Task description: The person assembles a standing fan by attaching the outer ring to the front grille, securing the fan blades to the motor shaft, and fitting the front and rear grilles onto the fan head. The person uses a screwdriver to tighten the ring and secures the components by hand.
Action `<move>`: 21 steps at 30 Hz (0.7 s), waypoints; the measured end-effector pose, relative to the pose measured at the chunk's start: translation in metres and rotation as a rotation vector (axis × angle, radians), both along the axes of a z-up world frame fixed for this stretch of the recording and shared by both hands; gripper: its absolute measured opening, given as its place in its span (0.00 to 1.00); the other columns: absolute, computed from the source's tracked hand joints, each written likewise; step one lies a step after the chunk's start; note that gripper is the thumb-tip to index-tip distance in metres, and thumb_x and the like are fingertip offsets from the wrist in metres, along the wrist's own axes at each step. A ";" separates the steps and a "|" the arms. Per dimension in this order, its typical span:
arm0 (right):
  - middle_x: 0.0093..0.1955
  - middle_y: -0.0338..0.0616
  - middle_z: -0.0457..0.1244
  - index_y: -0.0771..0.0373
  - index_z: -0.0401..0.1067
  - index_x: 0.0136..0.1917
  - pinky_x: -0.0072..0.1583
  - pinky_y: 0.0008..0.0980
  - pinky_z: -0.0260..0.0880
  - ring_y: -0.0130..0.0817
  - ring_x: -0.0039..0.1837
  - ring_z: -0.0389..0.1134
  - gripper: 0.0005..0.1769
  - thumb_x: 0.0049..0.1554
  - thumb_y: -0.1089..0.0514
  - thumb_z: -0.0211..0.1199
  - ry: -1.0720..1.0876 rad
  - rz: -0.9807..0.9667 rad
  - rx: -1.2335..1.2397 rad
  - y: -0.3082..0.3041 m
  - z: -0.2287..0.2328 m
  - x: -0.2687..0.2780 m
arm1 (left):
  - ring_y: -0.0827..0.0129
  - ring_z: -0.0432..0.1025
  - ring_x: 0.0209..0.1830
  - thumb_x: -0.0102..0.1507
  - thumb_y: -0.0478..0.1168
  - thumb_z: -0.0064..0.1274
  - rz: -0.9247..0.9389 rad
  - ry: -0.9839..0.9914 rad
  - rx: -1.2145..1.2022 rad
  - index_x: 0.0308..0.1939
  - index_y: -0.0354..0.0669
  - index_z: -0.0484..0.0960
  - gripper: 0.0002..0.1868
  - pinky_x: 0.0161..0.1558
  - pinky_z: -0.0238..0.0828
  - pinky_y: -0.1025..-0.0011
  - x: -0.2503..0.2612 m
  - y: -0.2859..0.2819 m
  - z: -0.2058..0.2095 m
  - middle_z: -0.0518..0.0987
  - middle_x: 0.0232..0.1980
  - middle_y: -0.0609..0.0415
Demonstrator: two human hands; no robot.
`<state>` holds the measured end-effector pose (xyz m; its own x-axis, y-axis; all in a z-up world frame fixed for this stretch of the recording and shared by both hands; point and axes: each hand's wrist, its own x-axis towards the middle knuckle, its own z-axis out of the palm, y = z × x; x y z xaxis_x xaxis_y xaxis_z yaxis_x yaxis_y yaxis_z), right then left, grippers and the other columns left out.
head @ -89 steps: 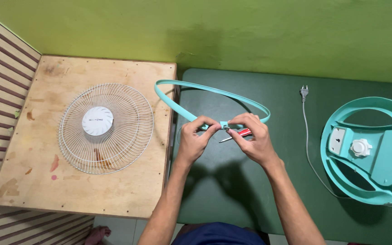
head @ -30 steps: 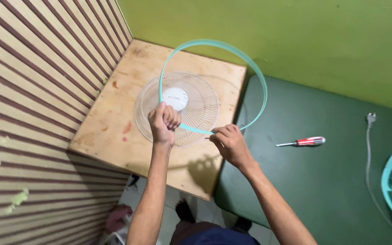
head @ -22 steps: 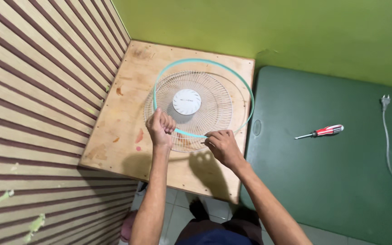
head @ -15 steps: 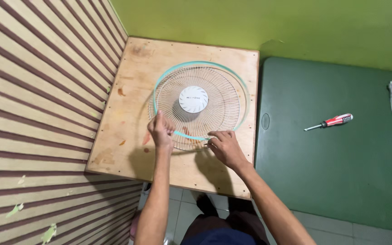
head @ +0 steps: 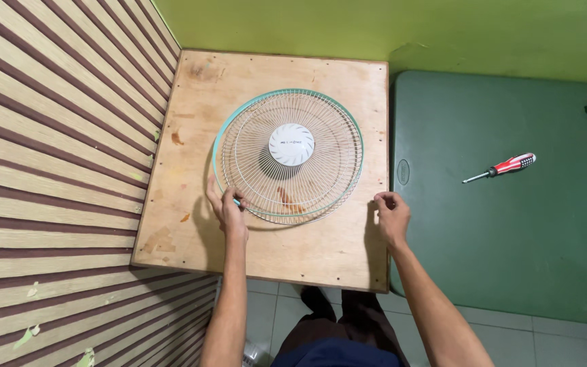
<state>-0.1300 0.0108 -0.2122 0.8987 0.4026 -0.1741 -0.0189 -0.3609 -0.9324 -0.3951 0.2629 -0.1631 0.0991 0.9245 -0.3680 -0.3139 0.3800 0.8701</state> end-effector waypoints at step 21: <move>0.44 0.40 0.73 0.60 0.78 0.53 0.54 0.31 0.70 0.29 0.47 0.73 0.10 0.58 0.56 0.67 -0.152 0.109 -0.261 0.028 -0.016 0.015 | 0.49 0.63 0.71 0.65 0.30 0.52 -0.227 0.962 0.222 0.72 0.36 0.62 0.31 0.70 0.60 0.57 -0.007 -0.022 -0.059 0.64 0.72 0.40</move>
<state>-0.1151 0.0389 -0.2283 0.8763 0.4575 -0.1512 0.1656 -0.5807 -0.7971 -0.4022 0.2410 -0.2221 0.0329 0.9780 -0.2060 0.6173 0.1422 0.7738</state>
